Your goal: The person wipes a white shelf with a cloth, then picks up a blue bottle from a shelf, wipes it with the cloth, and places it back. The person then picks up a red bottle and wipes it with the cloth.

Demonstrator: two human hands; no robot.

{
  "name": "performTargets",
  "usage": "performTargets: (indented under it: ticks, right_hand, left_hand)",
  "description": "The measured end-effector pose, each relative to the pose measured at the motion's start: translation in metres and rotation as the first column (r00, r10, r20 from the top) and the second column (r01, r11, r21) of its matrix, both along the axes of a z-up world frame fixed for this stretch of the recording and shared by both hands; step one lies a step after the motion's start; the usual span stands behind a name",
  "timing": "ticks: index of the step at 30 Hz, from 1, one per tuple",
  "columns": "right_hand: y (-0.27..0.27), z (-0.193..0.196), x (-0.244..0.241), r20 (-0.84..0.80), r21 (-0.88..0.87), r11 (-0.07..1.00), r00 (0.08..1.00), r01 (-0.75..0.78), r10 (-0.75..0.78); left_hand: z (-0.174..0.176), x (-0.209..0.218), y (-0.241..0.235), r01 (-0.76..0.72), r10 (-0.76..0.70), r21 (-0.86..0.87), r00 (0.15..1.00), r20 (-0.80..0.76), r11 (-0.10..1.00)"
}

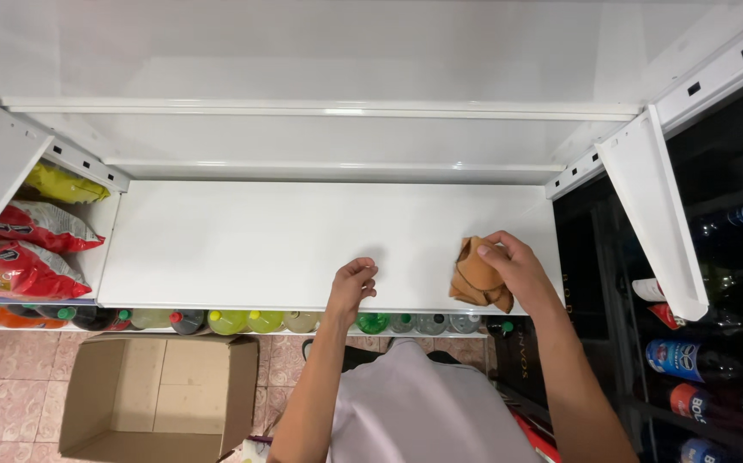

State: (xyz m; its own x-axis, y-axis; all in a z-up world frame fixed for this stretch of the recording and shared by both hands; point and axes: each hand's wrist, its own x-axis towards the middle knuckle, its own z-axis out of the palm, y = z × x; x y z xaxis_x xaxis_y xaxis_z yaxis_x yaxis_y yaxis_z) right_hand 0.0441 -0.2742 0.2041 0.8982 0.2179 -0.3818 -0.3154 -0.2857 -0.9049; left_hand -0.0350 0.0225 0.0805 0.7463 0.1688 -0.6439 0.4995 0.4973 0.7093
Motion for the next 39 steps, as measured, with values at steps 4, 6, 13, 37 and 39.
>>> performTargets:
  ticks: [4,6,13,37,39]
  right_hand:
    - [-0.013,-0.036,0.007,-0.101,-0.221,0.972,0.993,-0.082,0.060]
    - [-0.023,-0.060,0.010,-0.136,-0.297,0.934,0.977,-0.197,0.163]
    - [-0.009,-0.005,-0.002,-0.103,-0.025,0.940,0.936,-0.342,0.337]
    - [-0.056,-0.026,0.003,-0.100,0.164,0.971,0.976,-0.175,0.193]
    - [-0.069,-0.041,0.004,-0.146,0.181,0.982,0.986,-0.046,0.074]
  left_hand:
    - [-0.012,0.003,-0.010,0.126,-0.127,0.108,0.992,0.001,0.986]
    - [-0.026,0.004,-0.020,0.275,-0.277,0.182,0.961,-0.013,0.944]
    - [0.026,0.020,-0.040,0.554,-0.815,0.756,0.578,-0.046,0.350]
    - [-0.043,0.035,-0.055,0.480,-0.657,0.576,0.741,0.137,0.661]
    - [-0.045,0.034,-0.044,0.345,-0.467,0.520,0.876,0.122,0.782]
